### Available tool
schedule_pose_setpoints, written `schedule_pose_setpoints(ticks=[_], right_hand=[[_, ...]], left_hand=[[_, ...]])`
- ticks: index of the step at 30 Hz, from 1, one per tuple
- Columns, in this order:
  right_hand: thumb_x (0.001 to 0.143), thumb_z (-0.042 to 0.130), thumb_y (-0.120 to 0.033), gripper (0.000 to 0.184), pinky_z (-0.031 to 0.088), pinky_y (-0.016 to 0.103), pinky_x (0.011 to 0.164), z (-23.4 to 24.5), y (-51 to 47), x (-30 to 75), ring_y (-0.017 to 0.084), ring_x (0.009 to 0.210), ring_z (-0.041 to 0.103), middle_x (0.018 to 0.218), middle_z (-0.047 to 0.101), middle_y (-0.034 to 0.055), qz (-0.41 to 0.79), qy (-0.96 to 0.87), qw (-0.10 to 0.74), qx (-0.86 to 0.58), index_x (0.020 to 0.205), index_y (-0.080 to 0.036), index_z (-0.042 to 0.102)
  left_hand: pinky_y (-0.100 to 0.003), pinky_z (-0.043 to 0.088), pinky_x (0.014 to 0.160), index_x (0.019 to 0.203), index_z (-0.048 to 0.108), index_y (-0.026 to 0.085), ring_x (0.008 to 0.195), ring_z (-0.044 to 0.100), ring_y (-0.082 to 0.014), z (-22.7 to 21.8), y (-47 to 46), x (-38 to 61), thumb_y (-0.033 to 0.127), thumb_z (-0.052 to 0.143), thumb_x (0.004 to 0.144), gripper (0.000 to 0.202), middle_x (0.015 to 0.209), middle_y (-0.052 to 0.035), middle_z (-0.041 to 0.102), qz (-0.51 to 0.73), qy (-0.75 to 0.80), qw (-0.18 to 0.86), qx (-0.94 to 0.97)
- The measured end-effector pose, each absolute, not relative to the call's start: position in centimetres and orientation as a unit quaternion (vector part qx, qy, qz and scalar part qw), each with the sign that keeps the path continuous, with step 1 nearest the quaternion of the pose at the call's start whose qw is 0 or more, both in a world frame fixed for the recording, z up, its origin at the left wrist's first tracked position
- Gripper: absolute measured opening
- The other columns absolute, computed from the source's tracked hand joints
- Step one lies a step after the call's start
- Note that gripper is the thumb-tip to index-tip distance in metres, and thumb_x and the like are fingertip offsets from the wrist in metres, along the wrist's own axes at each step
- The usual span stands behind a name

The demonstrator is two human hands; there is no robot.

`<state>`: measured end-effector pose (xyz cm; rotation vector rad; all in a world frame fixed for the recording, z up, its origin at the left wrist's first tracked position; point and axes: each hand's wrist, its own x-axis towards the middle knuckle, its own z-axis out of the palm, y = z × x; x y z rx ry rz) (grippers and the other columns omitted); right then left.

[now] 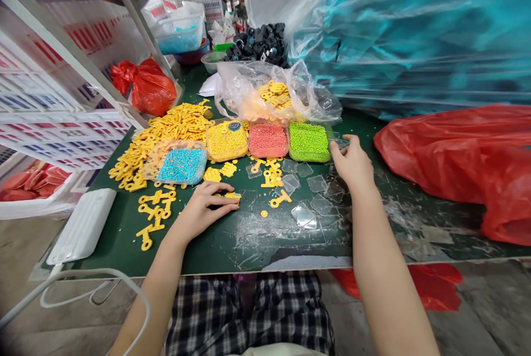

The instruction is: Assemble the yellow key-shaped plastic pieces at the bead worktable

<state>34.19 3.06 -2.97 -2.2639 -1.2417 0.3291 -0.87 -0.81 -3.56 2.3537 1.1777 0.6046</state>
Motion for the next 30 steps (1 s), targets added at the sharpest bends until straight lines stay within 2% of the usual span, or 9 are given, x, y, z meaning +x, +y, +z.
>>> schedule_pose_setpoints(ticks=[8, 15, 23, 26, 30], right_hand=[[0.085, 0.044, -0.049, 0.045, 0.046, 0.044, 0.076, -4.0, 3.4, 35.1, 0.03, 0.086, 0.061, 0.087, 0.066, 0.0077, 0.099, -0.477, 0.272, -0.83, 0.12, -0.022, 0.053], [0.085, 0.043, -0.05, 0.044, 0.044, 0.039, 0.071, -4.5, 3.5, 35.5, 0.031, 0.088, 0.061, 0.089, 0.066, 0.0085, 0.089, -0.483, 0.264, -0.83, 0.117, -0.023, 0.055], [0.086, 0.043, -0.049, 0.044, 0.043, 0.038, 0.07, -4.5, 3.6, 35.4, 0.03, 0.087, 0.062, 0.09, 0.068, 0.0087, 0.087, -0.495, 0.258, -0.825, 0.117, -0.022, 0.058], [0.087, 0.042, -0.048, 0.043, 0.042, 0.036, 0.067, -4.0, 3.4, 35.1, 0.03, 0.087, 0.062, 0.091, 0.07, 0.0099, 0.073, -0.493, 0.244, -0.832, 0.117, -0.021, 0.059], [0.089, 0.042, -0.046, 0.038, 0.042, 0.035, 0.067, -3.2, 3.2, 34.5, 0.029, 0.083, 0.064, 0.09, 0.071, 0.0103, 0.041, -0.481, 0.231, -0.845, 0.109, -0.022, 0.065]], left_hand=[[-0.053, 0.044, 0.097, 0.1, 0.076, 0.035, 0.108, 0.045, -0.0282, -3.4, -1.1, -0.9, 0.036, 0.067, 0.086, 0.017, 0.139, 0.0017, 0.057, 0.175, 0.437, 0.209, 0.857], [-0.054, 0.044, 0.099, 0.103, 0.075, 0.034, 0.113, 0.045, -0.0279, -3.6, -1.3, -0.9, 0.033, 0.064, 0.088, 0.019, 0.147, 0.0004, 0.048, 0.192, 0.418, 0.222, 0.86], [-0.052, 0.044, 0.097, 0.105, 0.075, 0.031, 0.108, 0.052, -0.0255, -3.1, -1.1, -1.2, 0.033, 0.057, 0.093, 0.021, 0.127, -0.0047, 0.063, 0.288, 0.421, 0.157, 0.845], [-0.046, 0.047, 0.092, 0.103, 0.075, 0.03, 0.105, 0.054, -0.0239, -3.3, -1.1, -1.1, 0.033, 0.057, 0.093, 0.021, 0.117, -0.0045, 0.066, 0.292, 0.415, 0.164, 0.846], [-0.037, 0.05, 0.08, 0.101, 0.075, 0.027, 0.091, 0.058, -0.0201, -3.1, -1.3, -0.5, 0.033, 0.055, 0.094, 0.022, 0.099, -0.0048, 0.067, 0.284, 0.404, 0.179, 0.851]])
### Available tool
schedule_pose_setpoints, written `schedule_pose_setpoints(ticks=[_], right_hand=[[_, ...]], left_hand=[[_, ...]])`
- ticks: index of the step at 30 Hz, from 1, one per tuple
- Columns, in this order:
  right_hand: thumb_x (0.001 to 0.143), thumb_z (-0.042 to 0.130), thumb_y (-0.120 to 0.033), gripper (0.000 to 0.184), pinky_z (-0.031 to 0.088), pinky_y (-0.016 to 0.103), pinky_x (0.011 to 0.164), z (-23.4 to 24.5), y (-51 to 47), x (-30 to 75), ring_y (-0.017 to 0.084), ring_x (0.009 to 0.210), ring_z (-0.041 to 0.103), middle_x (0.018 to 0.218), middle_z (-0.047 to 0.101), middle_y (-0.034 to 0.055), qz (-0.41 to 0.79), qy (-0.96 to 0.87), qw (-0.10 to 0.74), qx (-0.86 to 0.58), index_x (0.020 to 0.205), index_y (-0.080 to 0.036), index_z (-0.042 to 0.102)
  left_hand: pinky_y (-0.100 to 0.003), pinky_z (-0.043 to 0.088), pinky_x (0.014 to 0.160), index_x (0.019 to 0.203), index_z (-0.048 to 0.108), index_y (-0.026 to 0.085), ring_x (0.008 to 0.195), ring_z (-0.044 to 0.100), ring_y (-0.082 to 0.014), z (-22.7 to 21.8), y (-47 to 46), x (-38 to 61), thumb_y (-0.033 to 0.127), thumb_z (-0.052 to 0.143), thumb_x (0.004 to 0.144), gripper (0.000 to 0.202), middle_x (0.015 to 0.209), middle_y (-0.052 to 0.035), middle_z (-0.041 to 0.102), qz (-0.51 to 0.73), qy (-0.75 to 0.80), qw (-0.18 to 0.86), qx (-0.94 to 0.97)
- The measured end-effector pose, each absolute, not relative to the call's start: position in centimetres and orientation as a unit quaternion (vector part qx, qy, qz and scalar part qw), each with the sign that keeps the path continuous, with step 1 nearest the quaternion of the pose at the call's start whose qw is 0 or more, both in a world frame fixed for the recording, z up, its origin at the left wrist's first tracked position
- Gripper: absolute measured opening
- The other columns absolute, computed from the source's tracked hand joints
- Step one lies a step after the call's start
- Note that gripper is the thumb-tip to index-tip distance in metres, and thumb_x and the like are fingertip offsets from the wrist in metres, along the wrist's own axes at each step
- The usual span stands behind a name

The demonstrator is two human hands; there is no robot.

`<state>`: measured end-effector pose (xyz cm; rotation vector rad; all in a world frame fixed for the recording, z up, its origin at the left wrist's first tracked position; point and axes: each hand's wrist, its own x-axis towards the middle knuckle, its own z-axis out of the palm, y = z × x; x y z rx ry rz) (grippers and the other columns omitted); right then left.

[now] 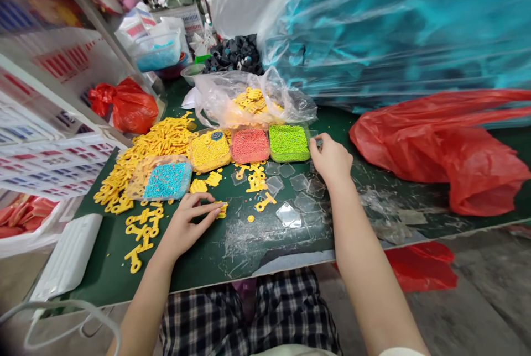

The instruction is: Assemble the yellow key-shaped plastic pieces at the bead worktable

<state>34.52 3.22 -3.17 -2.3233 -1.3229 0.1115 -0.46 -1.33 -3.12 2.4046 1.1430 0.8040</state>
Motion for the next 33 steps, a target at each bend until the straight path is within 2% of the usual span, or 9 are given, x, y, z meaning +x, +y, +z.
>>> schedule_pose_setpoints(ticks=[5, 11, 15, 18, 22, 25, 28, 30, 33], right_hand=[[0.09, 0.042, -0.04, 0.033, 0.044, 0.033, 0.069, -2.4, 3.6, 34.2, 0.028, 0.086, 0.065, 0.093, 0.072, 0.0106, 0.033, -0.482, 0.22, -0.847, 0.101, -0.023, 0.069], [0.09, 0.044, -0.038, 0.029, 0.043, 0.033, 0.072, -2.0, 3.8, 34.4, 0.027, 0.087, 0.066, 0.092, 0.073, 0.0079, 0.05, -0.479, 0.232, -0.845, 0.097, -0.024, 0.068], [0.091, 0.043, -0.037, 0.029, 0.043, 0.032, 0.074, -2.0, 3.8, 34.5, 0.025, 0.087, 0.066, 0.092, 0.073, 0.0074, 0.06, -0.479, 0.242, -0.842, 0.095, -0.024, 0.068], [0.091, 0.043, -0.037, 0.028, 0.043, 0.031, 0.073, -2.0, 3.8, 34.6, 0.025, 0.088, 0.066, 0.092, 0.073, 0.0073, 0.061, -0.483, 0.249, -0.837, 0.094, -0.024, 0.068], [0.091, 0.043, -0.036, 0.028, 0.043, 0.031, 0.071, -1.9, 3.7, 34.5, 0.026, 0.09, 0.067, 0.093, 0.073, 0.009, 0.062, -0.482, 0.25, -0.838, 0.094, -0.023, 0.068], [0.09, 0.044, -0.035, 0.027, 0.042, 0.031, 0.071, -1.8, 3.7, 34.4, 0.027, 0.09, 0.067, 0.094, 0.073, 0.0102, 0.063, -0.481, 0.254, -0.837, 0.094, -0.023, 0.068], [0.09, 0.045, -0.035, 0.027, 0.042, 0.031, 0.071, -2.0, 3.7, 34.4, 0.027, 0.09, 0.067, 0.093, 0.073, 0.01, 0.059, -0.484, 0.259, -0.834, 0.094, -0.023, 0.069], [0.09, 0.045, -0.036, 0.028, 0.042, 0.031, 0.07, -2.1, 3.7, 34.4, 0.026, 0.088, 0.067, 0.092, 0.073, 0.0092, 0.058, -0.485, 0.262, -0.832, 0.093, -0.023, 0.069], [0.09, 0.045, -0.038, 0.027, 0.041, 0.03, 0.07, -2.3, 3.7, 34.5, 0.025, 0.086, 0.066, 0.09, 0.073, 0.008, 0.058, -0.485, 0.265, -0.831, 0.093, -0.024, 0.068]], left_hand=[[-0.035, 0.048, 0.078, 0.101, 0.073, 0.022, 0.085, 0.061, -0.0196, -0.4, 0.2, 3.4, 0.033, 0.052, 0.095, 0.024, 0.091, -0.0057, 0.07, 0.262, 0.349, 0.178, 0.882], [-0.032, 0.046, 0.079, 0.078, 0.067, 0.016, 0.084, 0.06, -0.0196, 2.9, 6.0, 13.5, 0.037, 0.048, 0.096, 0.034, 0.085, -0.0066, 0.065, 0.239, 0.296, 0.122, 0.916], [-0.035, 0.045, 0.081, 0.081, 0.069, 0.013, 0.089, 0.061, -0.025, 2.7, 9.3, 18.7, 0.036, 0.052, 0.095, 0.031, 0.087, -0.01, 0.064, 0.168, 0.352, 0.052, 0.919], [-0.034, 0.045, 0.082, 0.089, 0.068, 0.013, 0.09, 0.061, -0.0243, 1.9, 9.7, 20.0, 0.031, 0.052, 0.094, 0.025, 0.088, -0.0098, 0.066, 0.163, 0.316, 0.036, 0.934], [-0.029, 0.046, 0.078, 0.093, 0.064, 0.016, 0.088, 0.062, -0.0204, 0.8, 7.9, 19.6, 0.028, 0.048, 0.095, 0.021, 0.09, -0.0072, 0.068, 0.141, 0.194, 0.077, 0.968], [-0.031, 0.048, 0.082, 0.103, 0.063, 0.017, 0.096, 0.063, -0.0224, -0.1, 6.5, 19.1, 0.031, 0.053, 0.094, 0.019, 0.1, -0.009, 0.068, 0.084, 0.172, 0.12, 0.974], [-0.035, 0.048, 0.086, 0.113, 0.061, 0.015, 0.101, 0.062, -0.0262, -1.0, 5.9, 19.2, 0.034, 0.068, 0.083, 0.036, 0.109, -0.0124, 0.067, 0.062, 0.197, 0.195, 0.959], [-0.034, 0.049, 0.08, 0.112, 0.062, 0.015, 0.091, 0.064, -0.025, -1.3, 5.7, 19.2, 0.031, 0.073, 0.078, 0.039, 0.099, -0.0097, 0.069, 0.062, 0.211, 0.237, 0.946], [-0.029, 0.049, 0.07, 0.104, 0.066, 0.016, 0.074, 0.064, -0.0197, -1.0, 5.5, 18.8, 0.025, 0.067, 0.083, 0.024, 0.081, -0.0035, 0.07, 0.08, 0.225, 0.261, 0.935]])
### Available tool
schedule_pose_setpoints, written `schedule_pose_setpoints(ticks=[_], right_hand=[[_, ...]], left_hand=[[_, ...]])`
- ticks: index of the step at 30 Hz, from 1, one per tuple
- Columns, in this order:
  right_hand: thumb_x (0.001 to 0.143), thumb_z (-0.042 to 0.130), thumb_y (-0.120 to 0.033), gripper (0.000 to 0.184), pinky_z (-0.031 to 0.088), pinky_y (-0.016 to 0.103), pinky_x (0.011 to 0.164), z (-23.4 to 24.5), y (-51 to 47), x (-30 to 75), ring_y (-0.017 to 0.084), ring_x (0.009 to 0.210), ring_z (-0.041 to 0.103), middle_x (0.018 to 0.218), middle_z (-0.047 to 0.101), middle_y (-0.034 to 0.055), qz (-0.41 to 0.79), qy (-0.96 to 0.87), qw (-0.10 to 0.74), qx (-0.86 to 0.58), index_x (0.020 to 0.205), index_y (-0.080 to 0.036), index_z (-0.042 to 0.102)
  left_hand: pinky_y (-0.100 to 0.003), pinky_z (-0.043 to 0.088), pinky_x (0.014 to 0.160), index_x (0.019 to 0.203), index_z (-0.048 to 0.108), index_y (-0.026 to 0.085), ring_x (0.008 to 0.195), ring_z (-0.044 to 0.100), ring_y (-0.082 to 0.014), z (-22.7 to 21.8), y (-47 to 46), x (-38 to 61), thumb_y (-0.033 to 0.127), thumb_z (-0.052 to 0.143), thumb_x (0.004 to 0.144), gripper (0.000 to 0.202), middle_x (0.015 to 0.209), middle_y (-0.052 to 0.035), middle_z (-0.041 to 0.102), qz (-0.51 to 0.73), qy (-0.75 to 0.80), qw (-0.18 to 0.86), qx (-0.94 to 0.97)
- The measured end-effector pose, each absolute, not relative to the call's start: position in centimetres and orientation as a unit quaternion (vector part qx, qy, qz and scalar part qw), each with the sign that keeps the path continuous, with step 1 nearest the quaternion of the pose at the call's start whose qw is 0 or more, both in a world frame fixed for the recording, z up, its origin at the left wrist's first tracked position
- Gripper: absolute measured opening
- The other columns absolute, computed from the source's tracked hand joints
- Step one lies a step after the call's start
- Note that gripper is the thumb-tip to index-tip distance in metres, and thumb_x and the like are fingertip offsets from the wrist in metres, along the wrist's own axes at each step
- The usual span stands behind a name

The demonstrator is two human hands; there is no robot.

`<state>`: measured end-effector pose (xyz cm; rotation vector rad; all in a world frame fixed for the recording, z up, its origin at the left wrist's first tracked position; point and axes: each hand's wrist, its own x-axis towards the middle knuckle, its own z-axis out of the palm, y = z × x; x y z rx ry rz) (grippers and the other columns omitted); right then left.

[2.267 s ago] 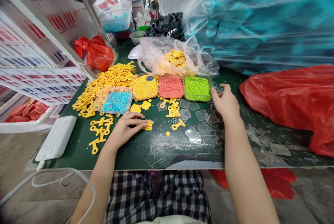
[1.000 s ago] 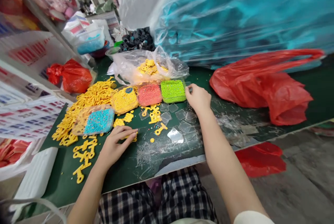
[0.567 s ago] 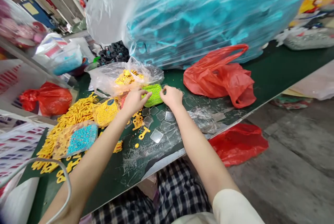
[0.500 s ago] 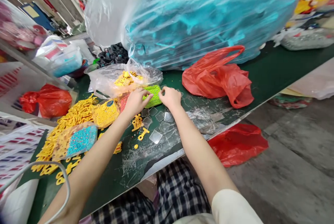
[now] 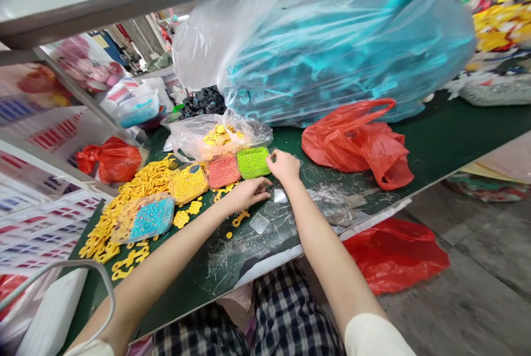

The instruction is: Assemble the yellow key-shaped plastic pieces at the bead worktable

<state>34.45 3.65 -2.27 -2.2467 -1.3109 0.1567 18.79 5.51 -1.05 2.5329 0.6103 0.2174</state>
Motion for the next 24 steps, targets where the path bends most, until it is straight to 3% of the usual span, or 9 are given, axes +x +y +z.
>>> schedule_pose_setpoints(ticks=[2, 6, 10, 14, 17, 20, 22, 24], right_hand=[[0.091, 0.044, -0.039, 0.028, 0.04, 0.03, 0.069, -2.2, 3.6, 34.5, 0.025, 0.084, 0.066, 0.089, 0.072, 0.0081, 0.056, -0.481, 0.269, -0.833, 0.096, -0.024, 0.068], [0.094, 0.039, -0.04, 0.032, 0.036, 0.027, 0.063, -1.5, 3.1, 34.2, 0.023, 0.077, 0.064, 0.085, 0.071, 0.0057, 0.043, -0.479, 0.294, -0.826, 0.107, -0.024, 0.063], [0.092, 0.04, -0.038, 0.029, 0.03, 0.026, 0.057, -0.9, 2.4, 32.8, 0.018, 0.067, 0.06, 0.077, 0.066, 0.0017, 0.032, -0.521, 0.376, -0.765, 0.104, -0.023, 0.062], [0.09, 0.039, -0.045, 0.033, 0.031, 0.026, 0.056, -0.8, 2.0, 30.1, 0.016, 0.057, 0.052, 0.065, 0.057, -0.0005, 0.113, -0.623, 0.427, -0.646, 0.092, -0.021, 0.061], [0.089, 0.042, -0.048, 0.033, 0.032, 0.026, 0.055, -0.4, 1.8, 27.0, 0.015, 0.057, 0.049, 0.064, 0.055, -0.0013, 0.243, -0.711, 0.402, -0.523, 0.088, -0.02, 0.06], [0.082, 0.054, -0.044, 0.029, 0.033, 0.024, 0.054, 0.5, 1.7, 23.8, 0.013, 0.056, 0.047, 0.064, 0.055, -0.0034, 0.364, -0.773, 0.316, -0.412, 0.097, -0.02, 0.06], [0.08, 0.058, -0.04, 0.025, 0.033, 0.023, 0.054, 1.0, 1.9, 21.9, 0.011, 0.055, 0.046, 0.063, 0.053, -0.0049, 0.396, -0.793, 0.274, -0.374, 0.095, -0.02, 0.058], [0.079, 0.058, -0.035, 0.016, 0.031, 0.023, 0.053, 1.1, 2.1, 20.7, 0.01, 0.053, 0.044, 0.06, 0.05, -0.0057, 0.375, -0.802, 0.27, -0.378, 0.081, -0.021, 0.052]], left_hand=[[-0.028, 0.049, 0.071, 0.102, 0.067, 0.015, 0.074, 0.064, -0.0185, -0.5, 5.2, 17.8, 0.026, 0.059, 0.089, 0.019, 0.085, -0.0047, 0.072, 0.11, 0.242, 0.268, 0.926], [-0.029, 0.051, 0.067, 0.116, 0.066, 0.012, 0.07, 0.065, -0.0174, 0.4, 4.0, 14.3, 0.038, 0.048, 0.094, 0.038, 0.094, -0.009, 0.074, 0.209, 0.309, 0.4, 0.837], [-0.027, 0.052, 0.06, 0.119, 0.066, 0.012, 0.066, 0.064, -0.0154, 0.6, 2.7, 9.7, 0.057, 0.055, 0.086, 0.057, 0.095, -0.0098, 0.075, 0.309, 0.359, 0.518, 0.713], [-0.027, 0.053, 0.063, 0.123, 0.064, 0.011, 0.072, 0.067, -0.0165, 0.4, 1.8, 5.6, 0.06, 0.066, 0.076, 0.067, 0.097, -0.0128, 0.074, 0.364, 0.385, 0.557, 0.64], [-0.027, 0.055, 0.065, 0.123, 0.064, 0.012, 0.075, 0.069, -0.0181, -0.2, 1.3, 3.6, 0.057, 0.07, 0.074, 0.067, 0.093, -0.0127, 0.074, 0.389, 0.4, 0.556, 0.616], [-0.029, 0.057, 0.068, 0.124, 0.063, 0.013, 0.078, 0.07, -0.0199, -1.5, 1.0, 2.6, 0.056, 0.069, 0.075, 0.066, 0.091, -0.0115, 0.074, 0.415, 0.427, 0.535, 0.6], [-0.031, 0.058, 0.071, 0.125, 0.062, 0.014, 0.078, 0.071, -0.0203, -2.3, 0.8, 2.4, 0.054, 0.067, 0.078, 0.062, 0.09, -0.0104, 0.074, 0.431, 0.437, 0.499, 0.612], [-0.033, 0.058, 0.076, 0.125, 0.062, 0.016, 0.079, 0.071, -0.0205, -2.9, 0.6, 2.4, 0.049, 0.062, 0.083, 0.054, 0.09, -0.0094, 0.074, 0.436, 0.434, 0.452, 0.646]])
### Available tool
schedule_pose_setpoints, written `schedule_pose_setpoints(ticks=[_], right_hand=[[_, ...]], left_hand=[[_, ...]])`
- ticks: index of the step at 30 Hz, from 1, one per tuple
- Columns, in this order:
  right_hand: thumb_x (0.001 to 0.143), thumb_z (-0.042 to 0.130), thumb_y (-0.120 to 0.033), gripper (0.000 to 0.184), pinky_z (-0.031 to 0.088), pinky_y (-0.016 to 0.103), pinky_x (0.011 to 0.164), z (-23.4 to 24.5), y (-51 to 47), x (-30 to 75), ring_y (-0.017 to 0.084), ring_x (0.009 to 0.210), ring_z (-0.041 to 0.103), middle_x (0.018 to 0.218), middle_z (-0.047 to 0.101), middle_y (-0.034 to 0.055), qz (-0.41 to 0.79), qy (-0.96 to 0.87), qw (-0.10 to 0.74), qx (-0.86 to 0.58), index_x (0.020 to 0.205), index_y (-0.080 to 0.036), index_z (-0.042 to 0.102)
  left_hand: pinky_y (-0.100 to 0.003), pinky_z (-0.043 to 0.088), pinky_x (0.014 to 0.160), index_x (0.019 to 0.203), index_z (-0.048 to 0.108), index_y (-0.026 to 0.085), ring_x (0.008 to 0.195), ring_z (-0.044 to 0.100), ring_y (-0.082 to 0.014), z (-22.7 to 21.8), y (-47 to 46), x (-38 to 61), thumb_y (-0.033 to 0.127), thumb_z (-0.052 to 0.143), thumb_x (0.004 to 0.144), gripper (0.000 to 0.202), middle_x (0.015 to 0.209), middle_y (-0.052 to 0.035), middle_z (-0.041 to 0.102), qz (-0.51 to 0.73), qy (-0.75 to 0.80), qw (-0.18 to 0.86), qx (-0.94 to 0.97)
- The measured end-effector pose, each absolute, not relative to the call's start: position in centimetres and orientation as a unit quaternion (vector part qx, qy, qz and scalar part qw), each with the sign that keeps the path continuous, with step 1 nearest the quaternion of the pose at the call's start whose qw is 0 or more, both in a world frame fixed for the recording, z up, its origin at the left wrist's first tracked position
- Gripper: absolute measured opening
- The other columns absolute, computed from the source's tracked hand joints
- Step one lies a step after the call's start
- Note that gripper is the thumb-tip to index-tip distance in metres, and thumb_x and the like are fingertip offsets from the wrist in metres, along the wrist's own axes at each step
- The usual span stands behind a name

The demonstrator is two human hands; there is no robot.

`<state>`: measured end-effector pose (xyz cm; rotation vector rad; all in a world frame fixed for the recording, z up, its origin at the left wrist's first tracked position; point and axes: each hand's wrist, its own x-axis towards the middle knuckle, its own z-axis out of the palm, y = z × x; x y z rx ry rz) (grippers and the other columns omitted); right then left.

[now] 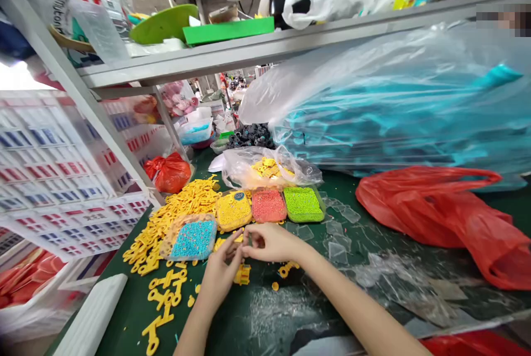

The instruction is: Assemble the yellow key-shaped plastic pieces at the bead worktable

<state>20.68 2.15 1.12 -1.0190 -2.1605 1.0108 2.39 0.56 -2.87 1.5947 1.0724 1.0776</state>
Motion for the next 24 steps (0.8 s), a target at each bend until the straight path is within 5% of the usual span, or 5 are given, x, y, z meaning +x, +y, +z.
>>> schedule_pose_setpoints(ticks=[7, 14, 24], right_hand=[[0.08, 0.054, -0.03, 0.028, 0.022, 0.024, 0.051, -0.6, 2.5, 20.5, 0.01, 0.053, 0.033, 0.06, 0.035, -0.0077, 0.276, -0.806, 0.304, -0.427, 0.069, -0.023, 0.029], [0.094, 0.039, -0.043, 0.033, 0.025, 0.025, 0.053, -0.5, 1.8, 21.0, 0.011, 0.053, 0.039, 0.058, 0.044, -0.0044, 0.301, -0.817, 0.287, -0.399, 0.069, -0.022, 0.038], [0.099, 0.017, -0.045, 0.041, 0.023, 0.028, 0.056, -0.1, 0.9, 21.0, 0.012, 0.055, 0.037, 0.06, 0.04, -0.003, 0.286, -0.813, 0.323, -0.39, 0.069, -0.022, 0.032]], left_hand=[[-0.033, 0.058, 0.081, 0.125, 0.063, 0.024, 0.084, 0.072, -0.021, -3.4, -0.6, 3.3, 0.037, 0.052, 0.09, 0.039, 0.097, -0.0087, 0.075, 0.414, 0.419, 0.398, 0.704], [-0.033, 0.053, 0.088, 0.13, 0.056, 0.02, 0.092, 0.068, -0.0192, -2.3, -1.8, 4.0, 0.034, 0.056, 0.09, 0.043, 0.103, -0.0105, 0.071, 0.424, 0.386, 0.469, 0.672], [-0.025, 0.053, 0.075, 0.125, 0.061, 0.019, 0.08, 0.064, -0.0146, -0.9, -2.0, 3.7, 0.037, 0.07, 0.083, 0.047, 0.083, -0.0036, 0.066, 0.467, 0.369, 0.563, 0.573]])
